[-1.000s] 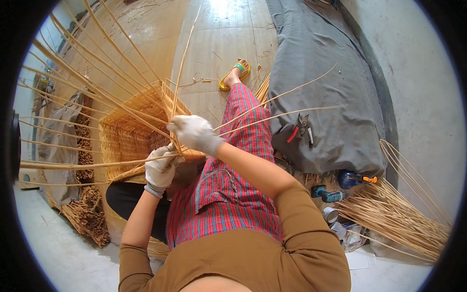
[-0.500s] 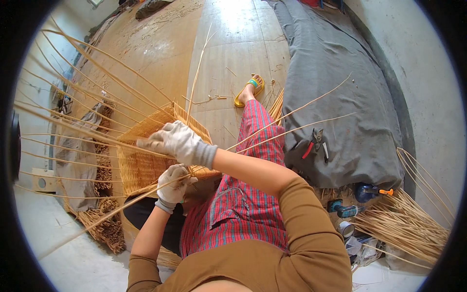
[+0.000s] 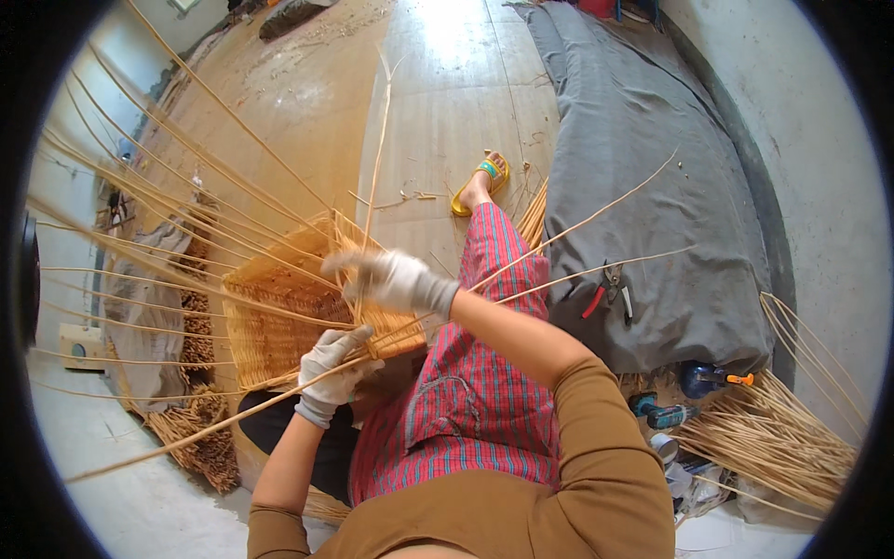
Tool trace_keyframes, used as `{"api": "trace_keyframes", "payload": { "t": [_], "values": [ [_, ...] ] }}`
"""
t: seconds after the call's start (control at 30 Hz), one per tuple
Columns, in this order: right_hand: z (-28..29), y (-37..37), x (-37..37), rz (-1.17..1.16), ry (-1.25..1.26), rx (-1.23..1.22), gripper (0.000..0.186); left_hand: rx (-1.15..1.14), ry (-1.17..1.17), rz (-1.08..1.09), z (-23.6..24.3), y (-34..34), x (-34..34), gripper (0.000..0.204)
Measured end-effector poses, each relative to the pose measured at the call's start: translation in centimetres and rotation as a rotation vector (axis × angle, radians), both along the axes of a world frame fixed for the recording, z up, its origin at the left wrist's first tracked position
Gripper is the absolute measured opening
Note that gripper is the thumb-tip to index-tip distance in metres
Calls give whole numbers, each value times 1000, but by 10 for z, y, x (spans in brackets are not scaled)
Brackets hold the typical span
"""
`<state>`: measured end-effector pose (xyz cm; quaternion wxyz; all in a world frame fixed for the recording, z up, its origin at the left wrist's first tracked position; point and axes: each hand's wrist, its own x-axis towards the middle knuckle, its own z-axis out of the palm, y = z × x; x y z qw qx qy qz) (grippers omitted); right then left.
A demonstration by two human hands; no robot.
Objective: Using a power drill and hand-weaving techniques to construct a tall rectangular wicker basket.
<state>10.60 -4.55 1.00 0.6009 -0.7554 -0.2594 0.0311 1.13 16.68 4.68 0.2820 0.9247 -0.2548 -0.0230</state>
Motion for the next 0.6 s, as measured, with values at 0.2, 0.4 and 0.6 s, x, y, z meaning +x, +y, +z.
{"api": "trace_keyframes", "payload": {
  "t": [0.2, 0.4, 0.6],
  "values": [
    [-53, 12, -23, 75, 44, -392, 46, -22, -132, 7, -24, 12, -16, 37],
    [-44, 13, 17, 236, 182, 67, 28, -97, -269, -16, -36, 13, -18, 28],
    [-23, 24, -17, -127, 126, -147, 32, 14, -318, 65, -40, 7, -28, 29]
  ]
}}
